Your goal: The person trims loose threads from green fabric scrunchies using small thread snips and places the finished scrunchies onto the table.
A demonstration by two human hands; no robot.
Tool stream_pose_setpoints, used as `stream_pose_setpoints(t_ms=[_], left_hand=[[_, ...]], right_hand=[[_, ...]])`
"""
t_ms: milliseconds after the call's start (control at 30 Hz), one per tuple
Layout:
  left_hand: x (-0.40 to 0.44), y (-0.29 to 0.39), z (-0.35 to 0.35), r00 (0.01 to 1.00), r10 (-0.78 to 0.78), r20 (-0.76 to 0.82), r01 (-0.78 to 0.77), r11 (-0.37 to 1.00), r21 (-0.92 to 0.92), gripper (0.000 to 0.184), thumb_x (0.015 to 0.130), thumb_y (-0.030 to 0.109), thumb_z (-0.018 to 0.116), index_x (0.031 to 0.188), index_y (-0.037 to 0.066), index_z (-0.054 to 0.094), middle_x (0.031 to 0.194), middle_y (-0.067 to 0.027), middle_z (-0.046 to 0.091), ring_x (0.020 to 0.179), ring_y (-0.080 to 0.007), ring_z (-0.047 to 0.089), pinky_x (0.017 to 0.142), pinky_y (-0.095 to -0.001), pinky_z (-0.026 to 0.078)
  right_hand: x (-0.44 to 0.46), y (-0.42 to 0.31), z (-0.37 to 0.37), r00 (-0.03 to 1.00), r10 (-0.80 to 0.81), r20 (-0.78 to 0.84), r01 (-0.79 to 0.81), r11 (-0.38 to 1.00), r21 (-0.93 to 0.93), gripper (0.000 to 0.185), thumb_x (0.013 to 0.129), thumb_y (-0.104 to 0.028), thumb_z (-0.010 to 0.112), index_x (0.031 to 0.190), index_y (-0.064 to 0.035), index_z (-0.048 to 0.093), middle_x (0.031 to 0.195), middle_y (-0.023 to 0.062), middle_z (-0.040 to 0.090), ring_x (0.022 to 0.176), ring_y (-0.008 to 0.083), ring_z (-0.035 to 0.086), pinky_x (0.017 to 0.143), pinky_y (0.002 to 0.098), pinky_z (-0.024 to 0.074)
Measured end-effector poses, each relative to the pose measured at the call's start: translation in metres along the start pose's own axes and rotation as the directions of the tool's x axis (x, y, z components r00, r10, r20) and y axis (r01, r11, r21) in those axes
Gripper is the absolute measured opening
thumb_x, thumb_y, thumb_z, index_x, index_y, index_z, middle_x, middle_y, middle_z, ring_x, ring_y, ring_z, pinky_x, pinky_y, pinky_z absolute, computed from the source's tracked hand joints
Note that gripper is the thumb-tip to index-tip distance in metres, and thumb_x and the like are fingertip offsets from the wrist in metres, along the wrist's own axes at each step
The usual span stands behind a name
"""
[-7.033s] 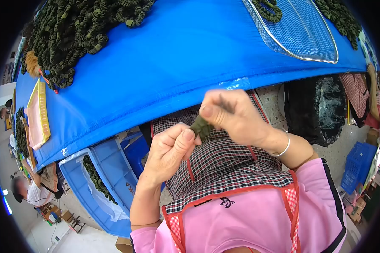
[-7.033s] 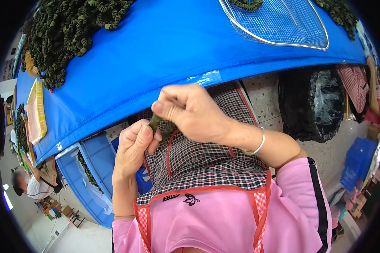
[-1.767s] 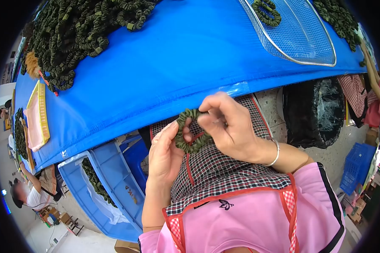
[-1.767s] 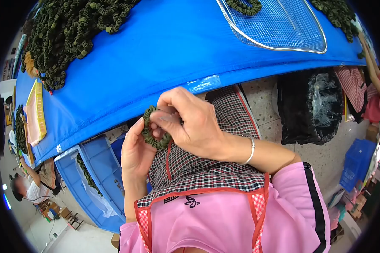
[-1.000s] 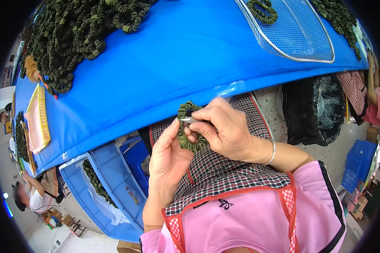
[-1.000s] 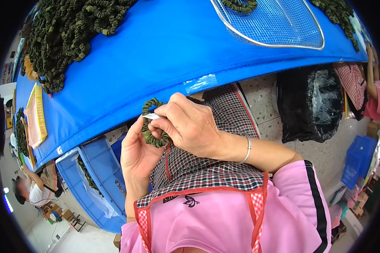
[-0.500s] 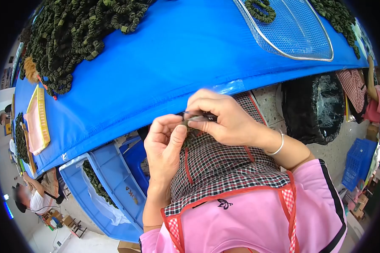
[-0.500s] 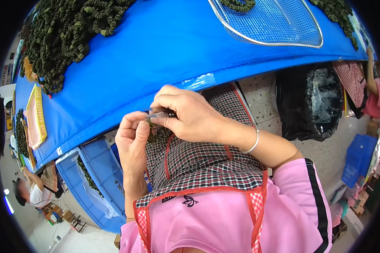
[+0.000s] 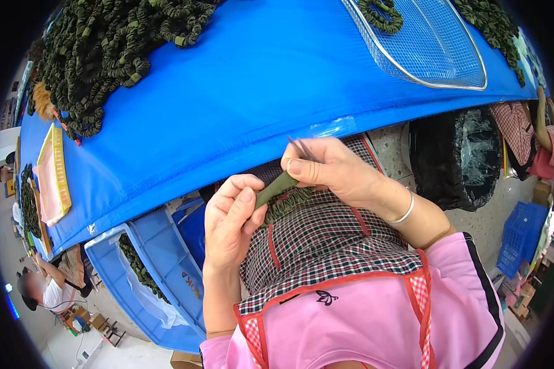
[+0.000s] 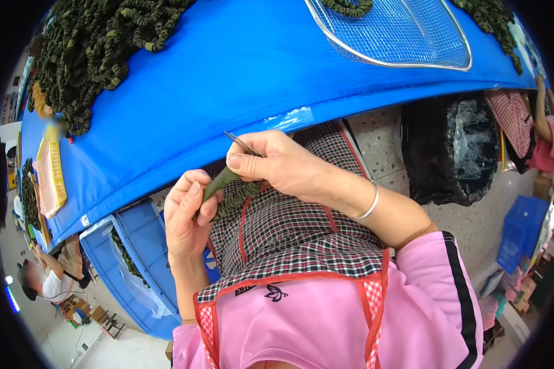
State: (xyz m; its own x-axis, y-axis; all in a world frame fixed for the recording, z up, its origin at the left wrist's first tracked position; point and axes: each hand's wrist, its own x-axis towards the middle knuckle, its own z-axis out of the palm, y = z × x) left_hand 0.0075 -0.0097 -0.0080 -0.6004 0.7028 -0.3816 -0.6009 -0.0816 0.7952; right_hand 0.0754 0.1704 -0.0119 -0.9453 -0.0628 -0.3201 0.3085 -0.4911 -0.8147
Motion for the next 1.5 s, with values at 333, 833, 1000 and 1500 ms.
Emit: stream_pose_setpoints(t_ms=[333, 833, 1000, 1500], left_hand=[[-0.006, 0.014, -0.012, 0.999, -0.039, 0.011, 0.031, 0.897, 0.441, 0.022, 0.089, 0.019, 0.05, 0.095, -0.001, 0.056, 0.056, 0.0008, 0.049, 0.046, -0.0029, 0.038, 0.044, -0.0175, 0.029], [-0.096, 0.064, -0.118, 0.366, 0.698, -0.615, 0.077, 0.636, 0.768, 0.018, 0.083, 0.014, 0.057, 0.093, -0.001, 0.058, 0.078, -0.0035, 0.058, 0.066, -0.0092, 0.054, 0.059, -0.0236, 0.045], [-0.139, 0.069, -0.166, 0.202, 0.815, -0.543, 0.808, 0.174, 0.562, 0.043, 0.078, 0.032, 0.059, 0.105, -0.002, 0.055, 0.108, -0.0181, 0.054, 0.098, -0.0301, 0.052, 0.084, -0.0363, 0.04], [0.144, 0.112, -0.098, 0.53, 0.848, -0.004, 0.185, -0.111, 0.977, 0.021, 0.075, 0.015, 0.062, 0.092, 0.004, 0.06, 0.086, -0.0101, 0.052, 0.085, -0.0287, 0.051, 0.071, -0.0369, 0.043]], right_hand=[[-0.001, -0.01, -0.011, 0.999, -0.049, -0.006, 0.049, 0.997, 0.051, 0.018, 0.085, -0.022, 0.056, 0.077, -0.0058, 0.054, 0.068, -0.0052, 0.045, 0.061, 0.0038, 0.038, 0.056, 0.0185, 0.0337], [0.035, -0.03, 0.009, 0.792, -0.609, -0.046, 0.422, 0.599, -0.68, 0.006, 0.086, -0.006, 0.05, 0.086, -0.0002, 0.053, 0.084, 0.0018, 0.048, 0.067, 0.0048, 0.04, 0.06, 0.0167, 0.0324], [0.051, -0.037, -0.004, 0.713, -0.699, -0.057, 0.388, 0.461, -0.799, 0.007, 0.085, -0.006, 0.052, 0.081, 0.0002, 0.054, 0.07, -0.0011, 0.048, 0.061, 0.0054, 0.04, 0.055, 0.0189, 0.0337], [0.06, -0.029, -0.019, 0.614, -0.789, 0.018, 0.281, 0.197, -0.939, 0.008, 0.073, -0.003, 0.059, 0.08, -0.003, 0.056, 0.069, 0.0076, 0.057, 0.062, 0.0219, 0.054, 0.054, 0.0307, 0.0423]])
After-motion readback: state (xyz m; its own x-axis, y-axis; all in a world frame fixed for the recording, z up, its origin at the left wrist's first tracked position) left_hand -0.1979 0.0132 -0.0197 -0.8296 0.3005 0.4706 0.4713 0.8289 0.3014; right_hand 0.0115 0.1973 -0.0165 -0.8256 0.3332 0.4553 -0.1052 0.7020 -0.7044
